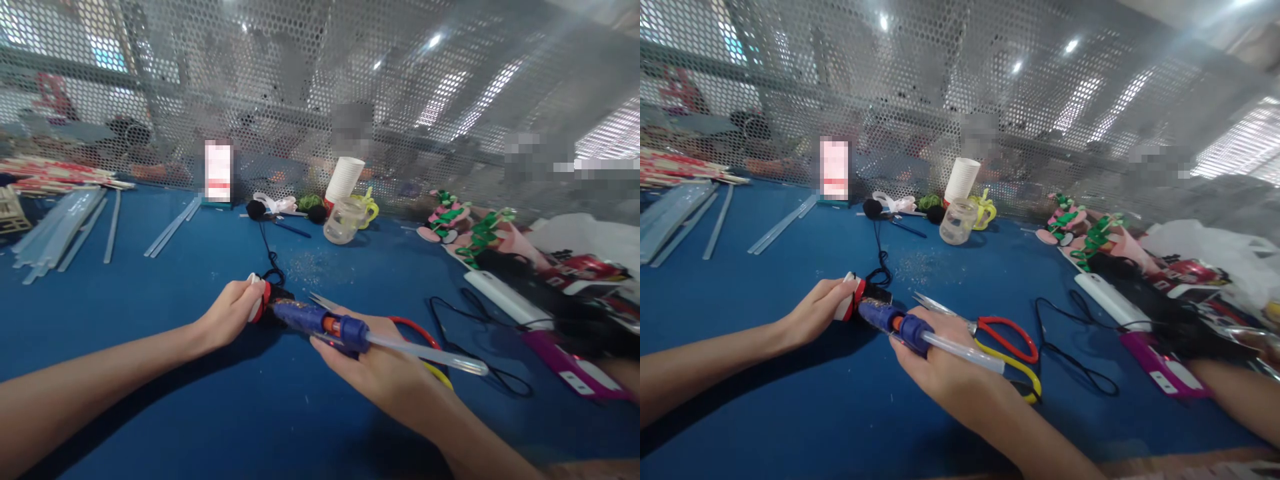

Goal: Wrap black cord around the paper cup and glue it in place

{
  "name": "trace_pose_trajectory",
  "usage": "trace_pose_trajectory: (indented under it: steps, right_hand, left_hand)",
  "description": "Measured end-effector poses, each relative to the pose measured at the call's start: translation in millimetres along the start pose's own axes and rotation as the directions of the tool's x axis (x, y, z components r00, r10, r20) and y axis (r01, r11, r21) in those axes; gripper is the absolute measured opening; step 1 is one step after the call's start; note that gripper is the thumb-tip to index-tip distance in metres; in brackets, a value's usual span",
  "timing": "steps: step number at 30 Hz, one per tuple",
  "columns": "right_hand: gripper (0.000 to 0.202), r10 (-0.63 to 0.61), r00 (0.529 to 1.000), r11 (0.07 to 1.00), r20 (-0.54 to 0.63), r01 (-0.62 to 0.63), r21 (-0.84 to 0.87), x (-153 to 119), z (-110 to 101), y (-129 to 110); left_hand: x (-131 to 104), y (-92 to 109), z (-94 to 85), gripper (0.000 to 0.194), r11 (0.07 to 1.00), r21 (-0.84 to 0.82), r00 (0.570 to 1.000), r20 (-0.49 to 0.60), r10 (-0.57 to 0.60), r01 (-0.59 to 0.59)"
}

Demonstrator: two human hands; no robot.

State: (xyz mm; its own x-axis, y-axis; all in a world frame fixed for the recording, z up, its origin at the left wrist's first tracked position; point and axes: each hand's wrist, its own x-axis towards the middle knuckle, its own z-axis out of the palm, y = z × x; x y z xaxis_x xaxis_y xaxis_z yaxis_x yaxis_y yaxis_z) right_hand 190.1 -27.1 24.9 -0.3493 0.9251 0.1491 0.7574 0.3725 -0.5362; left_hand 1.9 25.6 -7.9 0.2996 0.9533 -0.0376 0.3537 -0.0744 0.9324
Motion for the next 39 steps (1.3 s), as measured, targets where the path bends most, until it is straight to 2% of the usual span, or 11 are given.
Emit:
trace_pose_trajectory:
  steps: [11,29,39]
  right_hand:
    - [0.01,-0.138,0.988,0.99,-0.069,0.14,0.033,-3.5,3.0,-0.6]
    - [0.01,-0.125,0.99,0.992,-0.068,0.124,-0.018,-3.6,1.4,-1.6]
    - [0.012,-0.012,1.0,0.999,-0.028,0.011,-0.037,-1.8,-4.7,-3.2]
  left_hand:
    - [0.5,-2.4,0.6,0.04,1.0,-0.02,1.0,-0.004,-0.007,0.007]
    - [-1.0,-2.3,1.4,0.038,0.999,0.011,0.999,-0.008,0.031,-0.031]
    - [-2.9,-4.2,1.7,0.038,0.996,0.061,0.997,0.0,0.072,-0.072]
